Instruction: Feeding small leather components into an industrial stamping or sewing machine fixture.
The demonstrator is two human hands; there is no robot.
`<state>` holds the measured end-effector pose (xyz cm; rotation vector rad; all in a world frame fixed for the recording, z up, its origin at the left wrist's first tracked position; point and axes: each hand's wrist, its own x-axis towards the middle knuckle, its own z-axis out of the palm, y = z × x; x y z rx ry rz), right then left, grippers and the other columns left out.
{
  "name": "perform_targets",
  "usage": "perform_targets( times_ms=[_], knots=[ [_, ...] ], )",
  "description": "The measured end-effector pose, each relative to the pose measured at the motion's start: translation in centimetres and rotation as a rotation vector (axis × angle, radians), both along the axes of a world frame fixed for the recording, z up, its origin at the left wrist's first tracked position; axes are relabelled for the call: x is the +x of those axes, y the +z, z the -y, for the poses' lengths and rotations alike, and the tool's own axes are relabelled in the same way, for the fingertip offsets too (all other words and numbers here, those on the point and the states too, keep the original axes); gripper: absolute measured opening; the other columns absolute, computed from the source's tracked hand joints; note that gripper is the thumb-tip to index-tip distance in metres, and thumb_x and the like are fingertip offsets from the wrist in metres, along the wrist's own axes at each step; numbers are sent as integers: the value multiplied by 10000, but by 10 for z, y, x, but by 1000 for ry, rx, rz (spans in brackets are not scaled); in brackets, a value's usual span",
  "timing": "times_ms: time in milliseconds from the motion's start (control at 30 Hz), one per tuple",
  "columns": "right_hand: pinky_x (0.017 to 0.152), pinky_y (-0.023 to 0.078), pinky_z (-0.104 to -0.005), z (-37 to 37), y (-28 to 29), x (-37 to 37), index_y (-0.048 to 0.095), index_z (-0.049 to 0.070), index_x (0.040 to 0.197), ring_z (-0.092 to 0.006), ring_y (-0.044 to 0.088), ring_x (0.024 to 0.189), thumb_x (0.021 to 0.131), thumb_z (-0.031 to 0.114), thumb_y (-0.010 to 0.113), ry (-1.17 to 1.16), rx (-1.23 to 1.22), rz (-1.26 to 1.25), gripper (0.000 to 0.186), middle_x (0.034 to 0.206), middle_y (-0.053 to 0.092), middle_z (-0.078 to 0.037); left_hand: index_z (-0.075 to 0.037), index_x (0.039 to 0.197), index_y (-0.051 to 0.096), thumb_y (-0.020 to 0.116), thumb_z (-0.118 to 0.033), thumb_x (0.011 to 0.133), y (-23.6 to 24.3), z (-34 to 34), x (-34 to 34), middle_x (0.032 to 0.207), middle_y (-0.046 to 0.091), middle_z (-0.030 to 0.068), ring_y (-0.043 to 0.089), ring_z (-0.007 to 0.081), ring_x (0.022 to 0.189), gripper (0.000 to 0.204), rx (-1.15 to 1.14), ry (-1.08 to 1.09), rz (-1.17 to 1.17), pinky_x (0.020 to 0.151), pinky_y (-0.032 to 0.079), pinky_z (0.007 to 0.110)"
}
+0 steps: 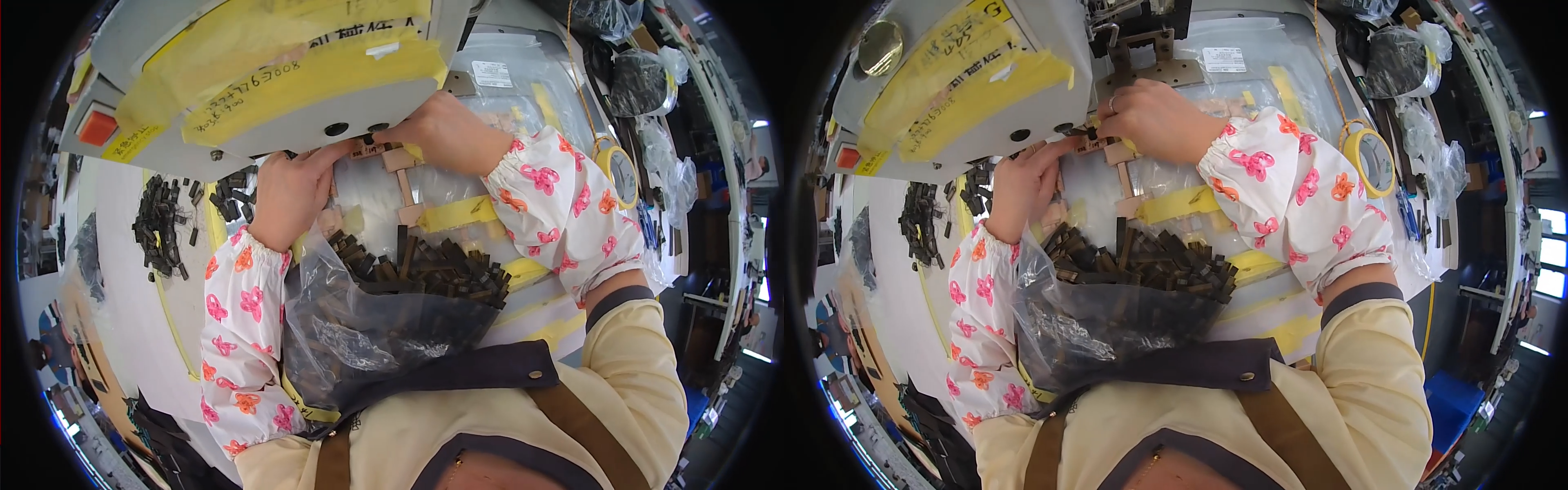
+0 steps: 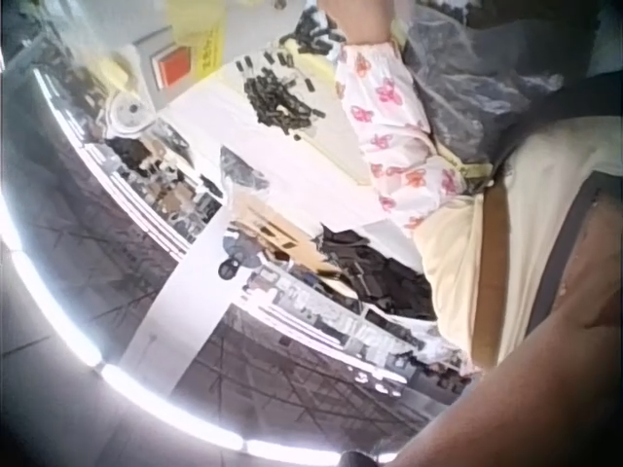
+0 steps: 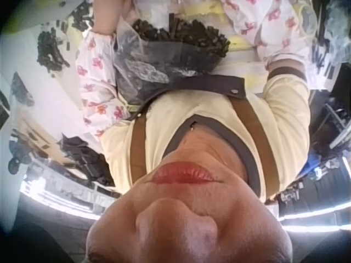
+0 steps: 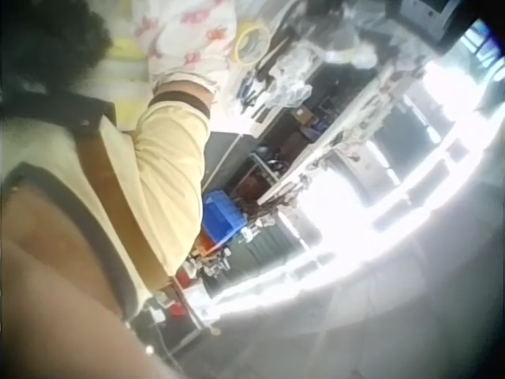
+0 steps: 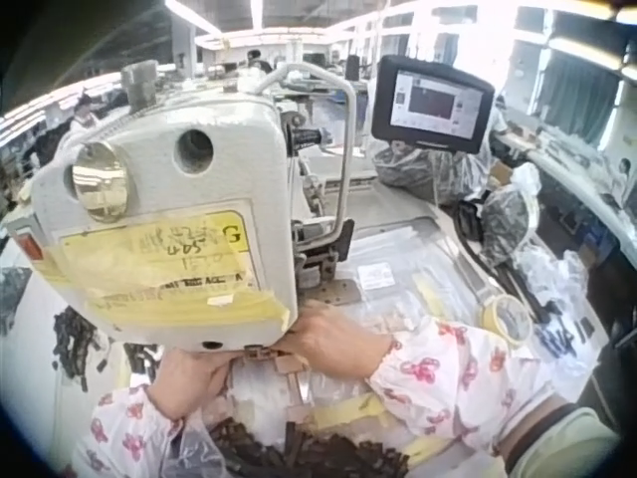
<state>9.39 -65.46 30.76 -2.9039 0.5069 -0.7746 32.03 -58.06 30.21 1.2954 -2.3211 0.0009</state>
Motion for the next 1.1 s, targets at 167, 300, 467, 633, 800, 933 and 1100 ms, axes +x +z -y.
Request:
perform_targets(
  times_ms=[167, 300, 467, 633, 800, 933, 1100],
  knots=[
    [782, 426, -326, 0, -3, 0, 679, 123, 849, -192, 576, 872, 703, 104, 584, -35, -45, -15, 175, 911, 632, 7, -172, 1047, 625, 525, 3, 749, 6, 2, -1, 720, 587, 65, 597, 252, 584, 360, 1, -19, -28, 521, 477, 336],
    [772, 407, -329, -1, -2, -1, 674, 142, 830, -184, 576, 872, 699, 134, 580, -22, -75, -1, 162, 902, 633, 11, -164, 1007, 649, 562, -55, 740, 15, -2, -5, 785, 659, 85, 615, 280, 693, 301, 146, 47, -25, 617, 477, 374],
    [774, 386, -330, -1, -2, 1, 666, 133, 850, -202, 564, 812, 677, 123, 567, -39, -54, -62, 200, 781, 614, -12, -122, 1006, 642, 509, 31, 732, 0, 6, 1, 726, 603, 98, 603, 295, 640, 341, -78, -49, -31, 575, 478, 373],
    [732, 375, -338, -4, 0, 8, 662, 160, 731, -165, 573, 851, 673, 157, 594, -35, -60, -91, 89, 806, 612, 30, -121, 988, 644, 501, 34, 726, 5, 0, 3, 731, 603, 104, 594, 317, 665, 336, -13, -50, -45, 599, 466, 394],
    [774, 365, -342, -5, 0, 2, 658, 139, 766, -175, 564, 866, 681, 135, 592, -85, -52, -53, 108, 873, 616, 18, -130, 999, 638, 486, 28, 736, 6, 3, -4, 680, 546, 103, 564, 306, 609, 343, -18, -44, -52, 555, 440, 386],
    [839, 357, -346, -10, -2, 0, 664, 127, 845, -190, 551, 909, 698, 117, 584, -92, 15, -130, 168, 967, 618, -2, -112, 1003, 634, 490, 17, 756, 8, -1, -5, 698, 558, 118, 572, 305, 619, 313, -18, -52, -34, 561, 444, 379],
    [854, 384, -366, -11, -10, 3, 662, 115, 914, -233, 538, 965, 687, 84, 583, -76, 134, -47, 242, 1020, 603, -34, -17, 1004, 609, 479, -77, 880, -2, -6, 1, 852, 629, 189, 602, 353, 712, 190, -15, 61, -92, 628, 465, 408]
  ],
)
